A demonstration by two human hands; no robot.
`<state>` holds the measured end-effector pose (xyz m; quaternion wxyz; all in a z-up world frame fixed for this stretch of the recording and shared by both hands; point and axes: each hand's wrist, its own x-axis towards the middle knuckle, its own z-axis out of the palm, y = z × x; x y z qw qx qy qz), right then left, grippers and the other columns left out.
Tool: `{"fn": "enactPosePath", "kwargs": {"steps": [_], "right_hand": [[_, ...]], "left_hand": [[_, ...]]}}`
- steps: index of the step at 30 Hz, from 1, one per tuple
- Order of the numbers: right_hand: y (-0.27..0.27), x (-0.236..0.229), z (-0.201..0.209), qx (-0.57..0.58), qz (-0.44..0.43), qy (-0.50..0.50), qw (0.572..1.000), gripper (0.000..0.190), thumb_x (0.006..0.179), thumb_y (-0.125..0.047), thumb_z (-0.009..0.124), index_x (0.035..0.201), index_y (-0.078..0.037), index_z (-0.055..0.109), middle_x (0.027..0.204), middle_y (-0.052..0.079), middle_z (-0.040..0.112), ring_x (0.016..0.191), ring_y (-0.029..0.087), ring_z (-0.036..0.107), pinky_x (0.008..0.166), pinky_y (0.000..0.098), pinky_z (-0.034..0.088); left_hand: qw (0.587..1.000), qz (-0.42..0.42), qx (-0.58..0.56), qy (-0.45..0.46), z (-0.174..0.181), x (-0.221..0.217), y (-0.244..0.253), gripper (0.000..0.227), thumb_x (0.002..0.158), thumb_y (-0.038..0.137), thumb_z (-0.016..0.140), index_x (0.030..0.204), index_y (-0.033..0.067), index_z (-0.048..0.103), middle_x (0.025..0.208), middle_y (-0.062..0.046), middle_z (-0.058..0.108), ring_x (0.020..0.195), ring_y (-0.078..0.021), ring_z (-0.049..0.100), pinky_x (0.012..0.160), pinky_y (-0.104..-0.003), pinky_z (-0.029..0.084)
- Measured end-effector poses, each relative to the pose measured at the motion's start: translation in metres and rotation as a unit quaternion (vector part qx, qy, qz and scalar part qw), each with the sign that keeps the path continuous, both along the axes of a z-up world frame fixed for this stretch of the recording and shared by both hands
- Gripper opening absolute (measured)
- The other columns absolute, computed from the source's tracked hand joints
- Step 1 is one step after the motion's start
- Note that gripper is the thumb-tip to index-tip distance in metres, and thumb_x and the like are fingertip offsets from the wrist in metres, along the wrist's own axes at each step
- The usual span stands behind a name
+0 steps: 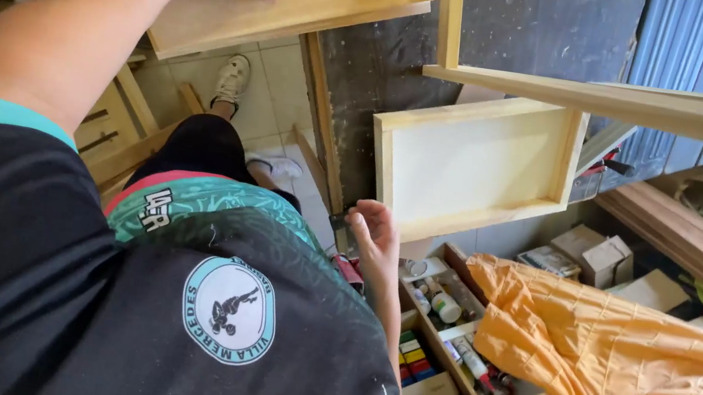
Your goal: Assembling wooden frames and structures by aligning wooden slats and fastening them using a hammer and nails, and a power drill.
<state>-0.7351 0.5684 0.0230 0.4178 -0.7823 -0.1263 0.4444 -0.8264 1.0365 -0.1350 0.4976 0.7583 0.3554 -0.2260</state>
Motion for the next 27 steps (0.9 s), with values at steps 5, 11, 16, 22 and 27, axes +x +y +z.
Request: {"fn": "enactPosePath", "kwargs": {"steps": [5,11,16,22,27], "right_hand": [[0.027,0.016,0.008,-0.020,0.026,-0.068,0.997,0.030,0.101,-0.026,0.067,0.124,-0.008,0.064,0.111,0.007,0.073,0.101,0.018,0.070,0.094,0.0304,0.057],[0.051,0.066,-0.001,-0.004,0.135,-0.186,0.973,0.026,0.104,-0.021,0.062,0.124,-0.006,0.058,0.112,0.008,0.067,0.102,0.018,0.066,0.090,0.0296,0.058],[0.095,0.081,0.020,0.007,0.137,-0.244,0.960,0.025,0.100,-0.024,0.065,0.121,-0.011,0.060,0.108,0.007,0.069,0.100,0.020,0.068,0.090,0.0361,0.059],[0.154,0.076,-0.031,-0.002,0.166,-0.277,0.946,0.027,0.096,-0.024,0.073,0.119,-0.013,0.065,0.109,0.004,0.070,0.100,0.017,0.070,0.088,0.0342,0.058],[0.211,0.074,-0.132,0.003,0.261,-0.389,0.883,0.071,0.099,-0.037,0.075,0.150,-0.001,0.042,0.154,0.022,0.042,0.148,0.042,0.038,0.119,0.0546,0.043]], "left_hand": [[1.000,-0.017,-0.016,0.005,-0.003,0.004,0.013,0.070,0.099,0.076,0.058,0.139,0.0183,0.065,0.134,-0.012,0.064,0.114,-0.0353,0.057,0.091,-0.048,0.042],[0.999,0.018,-0.030,-0.021,-0.047,-0.006,0.018,0.073,0.097,0.080,0.058,0.131,0.0151,0.060,0.127,-0.010,0.058,0.116,-0.0309,0.050,0.102,-0.047,0.034],[1.000,-0.019,-0.016,0.008,-0.003,0.000,0.018,0.071,0.103,0.074,0.051,0.141,0.0139,0.059,0.140,-0.013,0.060,0.120,-0.0351,0.055,0.099,-0.051,0.041],[0.997,-0.074,0.000,0.011,0.030,0.002,0.018,0.079,0.096,0.076,0.046,0.150,0.0195,0.054,0.147,-0.023,0.057,0.125,-0.0452,0.056,0.101,-0.060,0.045],[0.997,-0.067,-0.024,-0.001,0.052,-0.004,0.007,0.061,0.105,0.055,0.059,0.151,0.0158,0.046,0.124,-0.021,0.068,0.094,-0.0359,0.066,0.074,-0.047,0.055]]}}
